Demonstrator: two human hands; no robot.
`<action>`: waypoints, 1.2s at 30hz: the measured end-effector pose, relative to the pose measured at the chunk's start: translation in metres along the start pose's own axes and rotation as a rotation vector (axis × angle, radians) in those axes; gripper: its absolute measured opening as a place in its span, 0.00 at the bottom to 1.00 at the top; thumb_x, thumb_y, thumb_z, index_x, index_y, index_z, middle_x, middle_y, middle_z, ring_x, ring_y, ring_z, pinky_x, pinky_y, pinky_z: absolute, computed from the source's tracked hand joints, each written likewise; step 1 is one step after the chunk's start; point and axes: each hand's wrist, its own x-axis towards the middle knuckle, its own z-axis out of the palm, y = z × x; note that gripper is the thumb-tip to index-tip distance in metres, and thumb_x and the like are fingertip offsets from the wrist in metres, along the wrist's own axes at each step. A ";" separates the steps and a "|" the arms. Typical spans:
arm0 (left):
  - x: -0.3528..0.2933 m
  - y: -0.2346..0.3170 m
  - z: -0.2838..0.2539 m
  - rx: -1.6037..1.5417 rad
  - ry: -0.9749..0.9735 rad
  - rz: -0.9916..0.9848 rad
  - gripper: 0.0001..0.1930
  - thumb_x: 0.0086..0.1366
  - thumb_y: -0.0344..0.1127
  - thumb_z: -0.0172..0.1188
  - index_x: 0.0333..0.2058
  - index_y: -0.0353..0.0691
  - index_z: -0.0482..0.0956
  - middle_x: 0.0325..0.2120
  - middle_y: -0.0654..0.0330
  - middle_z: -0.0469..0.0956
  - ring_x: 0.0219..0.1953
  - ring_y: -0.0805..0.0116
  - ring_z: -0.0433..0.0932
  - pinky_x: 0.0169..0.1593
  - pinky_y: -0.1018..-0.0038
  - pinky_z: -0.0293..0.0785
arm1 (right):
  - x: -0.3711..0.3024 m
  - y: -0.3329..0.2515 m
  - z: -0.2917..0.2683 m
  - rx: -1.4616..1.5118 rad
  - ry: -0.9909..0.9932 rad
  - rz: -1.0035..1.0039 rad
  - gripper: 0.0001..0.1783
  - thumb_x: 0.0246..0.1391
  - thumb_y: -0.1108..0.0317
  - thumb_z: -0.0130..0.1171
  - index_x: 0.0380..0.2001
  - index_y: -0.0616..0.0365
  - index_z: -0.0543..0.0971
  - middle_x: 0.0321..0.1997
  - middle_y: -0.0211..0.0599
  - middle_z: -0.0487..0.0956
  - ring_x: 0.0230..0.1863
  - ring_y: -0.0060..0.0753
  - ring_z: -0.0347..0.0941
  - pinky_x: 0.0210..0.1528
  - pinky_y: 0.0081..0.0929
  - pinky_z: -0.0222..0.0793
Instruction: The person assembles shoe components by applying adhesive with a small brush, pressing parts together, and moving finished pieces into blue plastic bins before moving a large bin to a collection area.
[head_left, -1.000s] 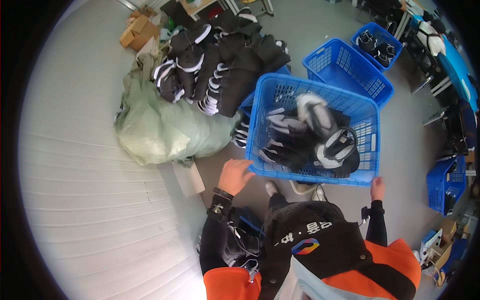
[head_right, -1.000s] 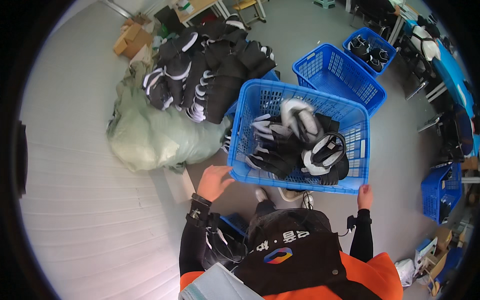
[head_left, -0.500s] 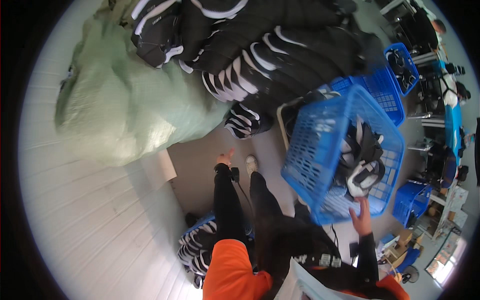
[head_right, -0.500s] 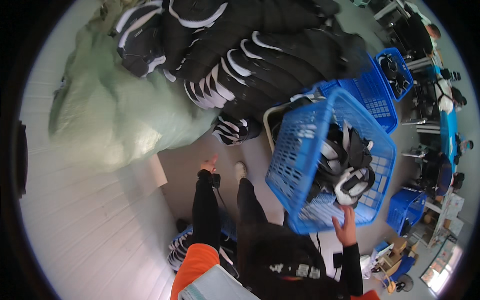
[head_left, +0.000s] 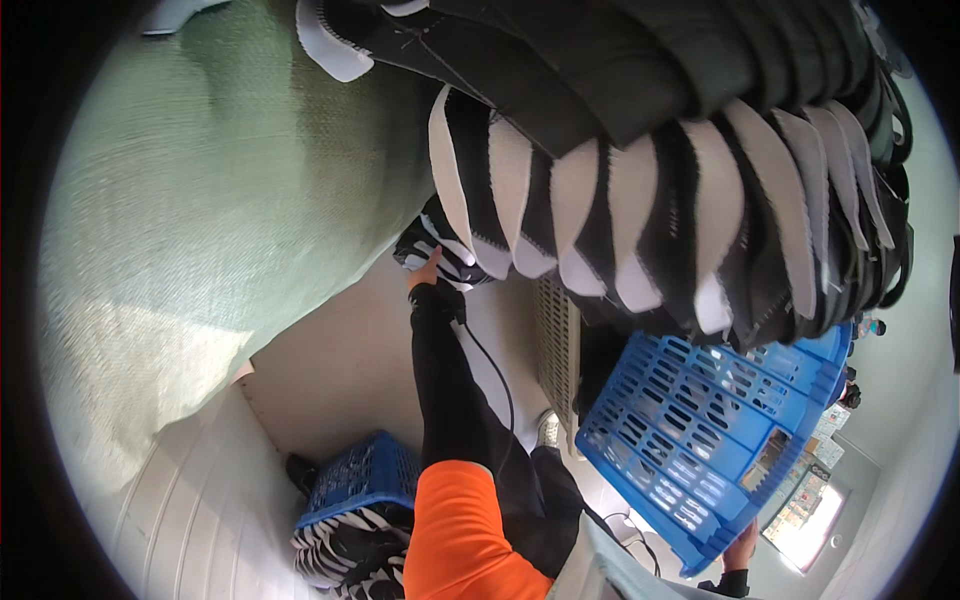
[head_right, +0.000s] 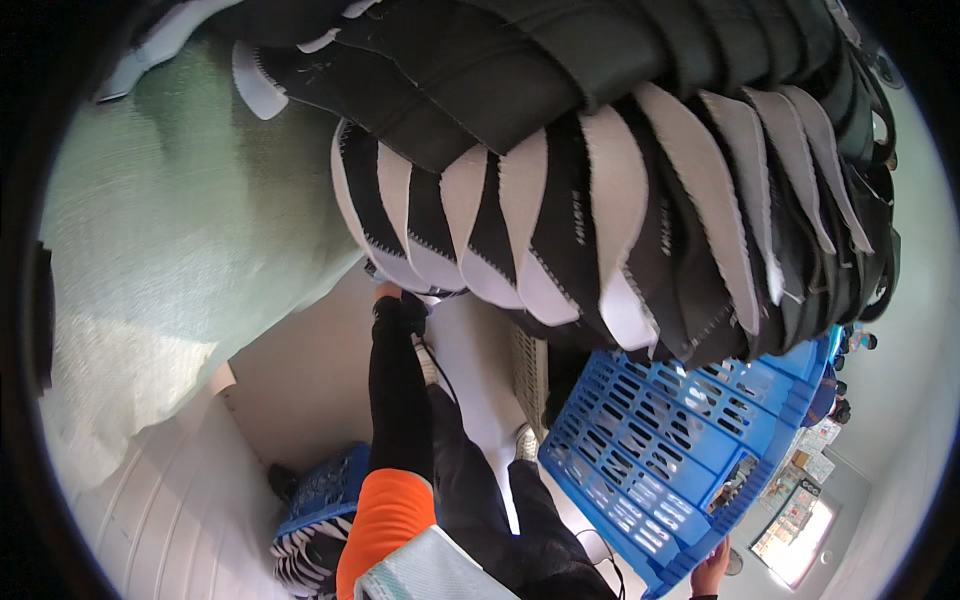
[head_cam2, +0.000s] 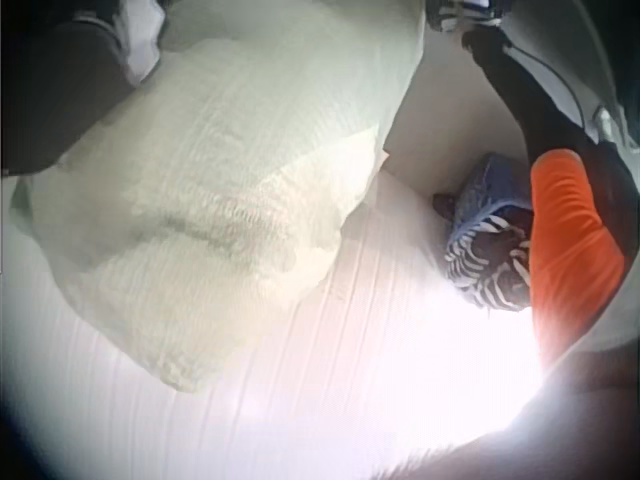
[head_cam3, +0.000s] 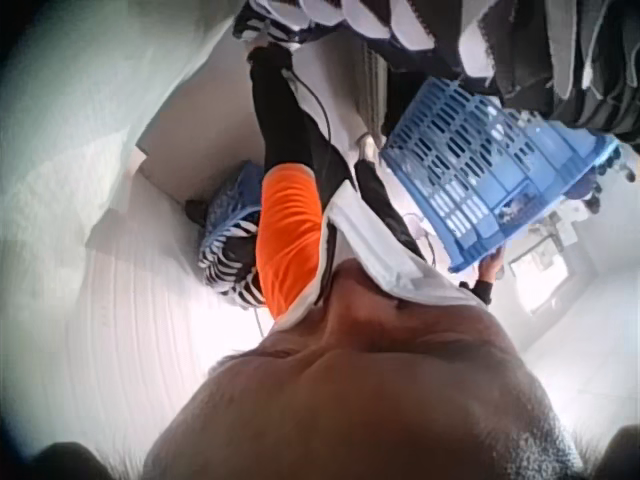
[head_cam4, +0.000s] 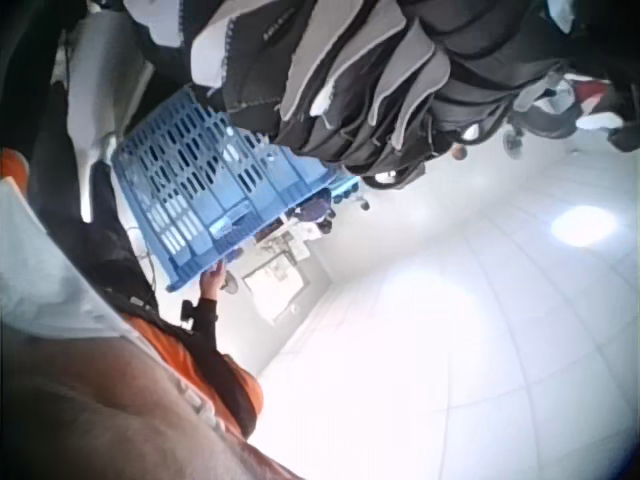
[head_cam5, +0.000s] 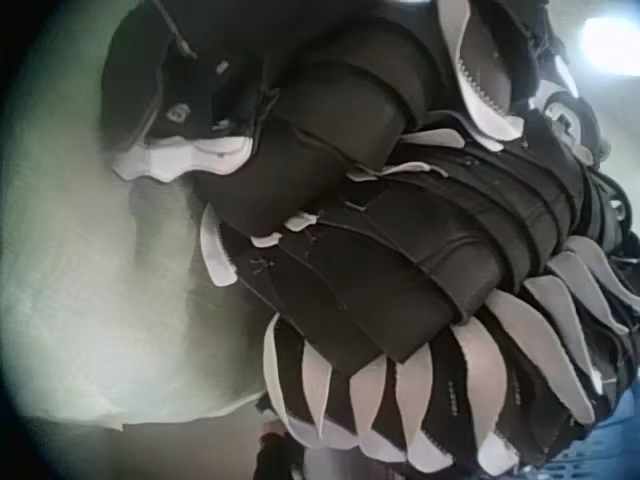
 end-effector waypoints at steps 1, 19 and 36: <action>0.010 0.002 0.004 -0.020 0.008 0.005 0.64 0.40 0.82 0.66 0.57 0.19 0.73 0.58 0.36 0.75 0.62 0.46 0.74 0.63 0.59 0.69 | 0.000 -0.005 0.003 -0.028 -0.021 -0.024 0.23 0.57 0.80 0.54 0.57 0.66 0.73 0.55 0.47 0.77 0.56 0.39 0.75 0.60 0.34 0.69; 0.061 0.003 0.068 -0.195 -0.065 0.019 0.48 0.42 0.62 0.79 0.50 0.23 0.77 0.48 0.42 0.82 0.53 0.49 0.80 0.57 0.59 0.73 | 0.027 -0.030 0.016 -0.128 -0.107 -0.045 0.12 0.58 0.74 0.55 0.45 0.66 0.77 0.43 0.49 0.80 0.45 0.48 0.78 0.50 0.37 0.72; -0.591 -0.075 -0.322 0.606 0.711 1.300 0.13 0.52 0.28 0.61 0.39 0.39 0.82 0.43 0.59 0.84 0.45 0.58 0.81 0.48 0.64 0.76 | 0.046 0.083 -0.006 0.243 0.147 -0.284 0.07 0.66 0.67 0.57 0.39 0.59 0.80 0.39 0.35 0.82 0.40 0.29 0.78 0.41 0.26 0.74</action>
